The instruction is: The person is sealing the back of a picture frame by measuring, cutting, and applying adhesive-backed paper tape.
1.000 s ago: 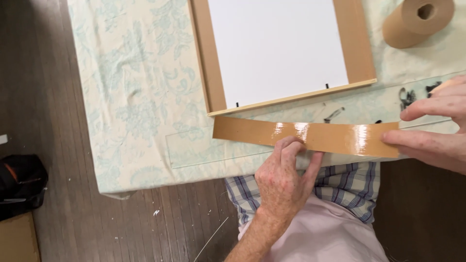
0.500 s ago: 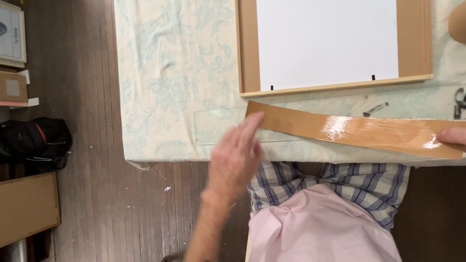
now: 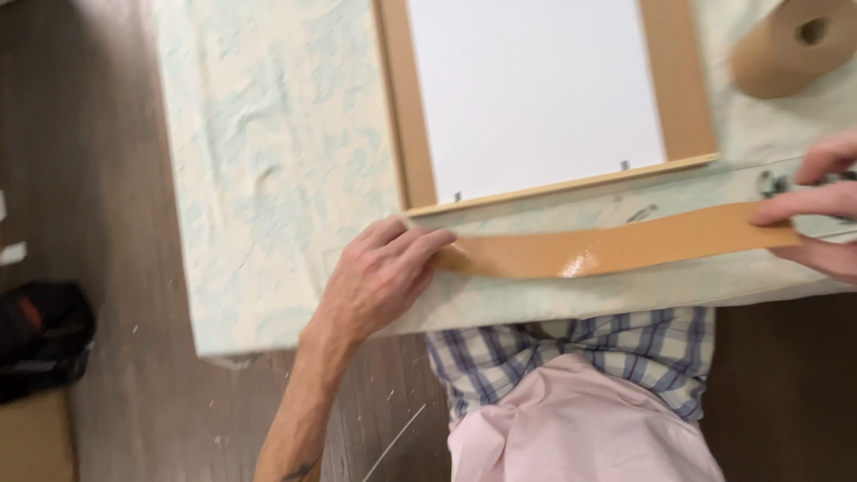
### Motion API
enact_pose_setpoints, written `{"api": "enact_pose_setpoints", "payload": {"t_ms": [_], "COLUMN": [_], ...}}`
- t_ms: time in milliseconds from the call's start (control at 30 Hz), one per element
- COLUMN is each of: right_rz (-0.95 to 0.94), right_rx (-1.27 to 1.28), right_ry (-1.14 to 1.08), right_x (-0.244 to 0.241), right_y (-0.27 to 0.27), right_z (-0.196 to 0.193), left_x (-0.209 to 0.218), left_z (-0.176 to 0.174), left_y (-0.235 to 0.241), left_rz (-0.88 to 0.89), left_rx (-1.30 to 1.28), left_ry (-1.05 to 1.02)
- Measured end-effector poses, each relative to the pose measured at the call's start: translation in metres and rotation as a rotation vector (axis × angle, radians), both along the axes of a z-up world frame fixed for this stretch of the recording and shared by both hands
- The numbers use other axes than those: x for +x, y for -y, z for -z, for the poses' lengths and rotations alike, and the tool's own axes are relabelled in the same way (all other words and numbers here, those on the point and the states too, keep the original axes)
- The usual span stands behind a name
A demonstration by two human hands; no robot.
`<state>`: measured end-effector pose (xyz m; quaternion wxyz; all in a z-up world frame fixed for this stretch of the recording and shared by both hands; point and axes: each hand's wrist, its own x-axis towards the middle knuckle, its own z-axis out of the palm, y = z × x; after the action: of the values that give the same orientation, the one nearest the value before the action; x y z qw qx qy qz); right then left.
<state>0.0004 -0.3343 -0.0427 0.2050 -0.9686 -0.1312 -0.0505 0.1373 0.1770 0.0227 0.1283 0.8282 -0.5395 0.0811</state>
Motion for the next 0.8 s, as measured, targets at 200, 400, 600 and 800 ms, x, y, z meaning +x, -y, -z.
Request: {"api": "enact_pose_setpoints", "payload": {"t_ms": [200,400,600,800], "right_rz": [0.165,0.541,0.684,0.622], "right_rx": [0.326,0.585,0.657,0.693], "right_ry": [0.033,-0.432,-0.542,-0.551], "right_x": [0.029,0.071,0.096,0.101], "right_y": [-0.054,-0.087,-0.084,-0.076], "right_z": [-0.055,-0.083,-0.070,-0.058], "left_x": [0.008,0.023,0.041,0.048], "left_z": [-0.002,-0.013,-0.010,-0.007], "left_y": [-0.010,0.011,0.019,0.015], "left_rz": [-0.173,-0.538,-0.754,-0.811], "left_rx": [-0.415,-0.831,-0.691,-0.593], "left_ry": [-0.825,-1.326,-1.356,-1.356]}}
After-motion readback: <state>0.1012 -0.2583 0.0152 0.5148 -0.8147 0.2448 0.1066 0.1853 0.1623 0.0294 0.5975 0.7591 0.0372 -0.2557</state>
